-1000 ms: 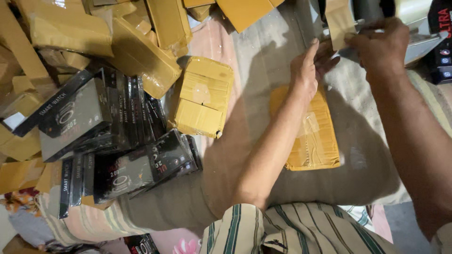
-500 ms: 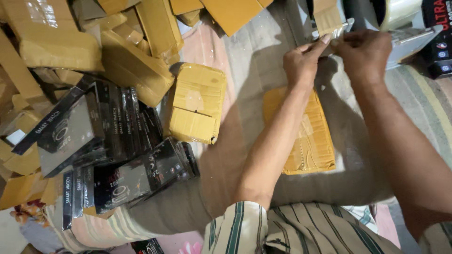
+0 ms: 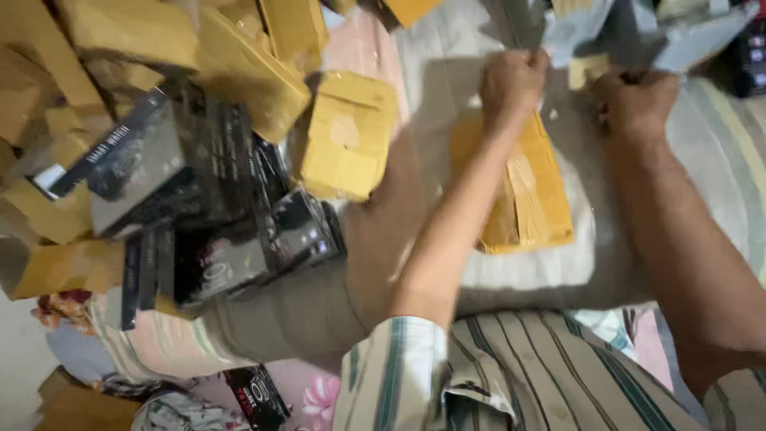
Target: The person packs smart watch retail boxes into small cardboard shipping boxes, folds the box flaps closed, and presses them shut, stacking finished boxes with a pile of similar packed boxes. They handle the watch boxes one at a time and press the flaps down by hand.
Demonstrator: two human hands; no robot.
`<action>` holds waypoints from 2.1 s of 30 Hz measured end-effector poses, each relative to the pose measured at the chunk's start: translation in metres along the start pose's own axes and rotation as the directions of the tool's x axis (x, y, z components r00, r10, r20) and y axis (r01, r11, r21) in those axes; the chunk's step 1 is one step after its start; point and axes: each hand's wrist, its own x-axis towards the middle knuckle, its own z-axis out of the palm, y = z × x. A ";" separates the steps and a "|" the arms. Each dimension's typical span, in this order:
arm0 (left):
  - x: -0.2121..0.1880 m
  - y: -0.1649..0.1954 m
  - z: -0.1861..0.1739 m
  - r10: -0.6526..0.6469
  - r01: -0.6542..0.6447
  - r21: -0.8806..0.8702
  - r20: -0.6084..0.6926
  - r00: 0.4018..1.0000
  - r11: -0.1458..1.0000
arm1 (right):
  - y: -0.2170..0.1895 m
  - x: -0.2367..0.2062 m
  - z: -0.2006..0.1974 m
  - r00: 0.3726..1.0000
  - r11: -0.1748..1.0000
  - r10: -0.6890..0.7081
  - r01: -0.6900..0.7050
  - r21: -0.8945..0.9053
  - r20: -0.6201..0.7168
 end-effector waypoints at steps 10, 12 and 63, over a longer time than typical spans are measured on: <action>-0.192 -0.022 -0.141 0.259 -0.330 -0.186 -0.325 0.910 0.926 | -0.073 -0.120 -0.016 0.964 0.988 0.040 0.001 -0.156 0.264; -0.216 -0.027 -0.143 0.371 -0.399 -0.145 -0.189 0.909 0.905 | -0.087 -0.132 0.005 0.951 0.969 0.059 0.018 -0.245 0.303; -0.214 -0.137 -0.148 0.144 -0.231 -0.426 -0.227 0.963 0.875 | 0.005 -0.177 0.102 0.544 0.120 -0.053 0.836 -0.536 0.837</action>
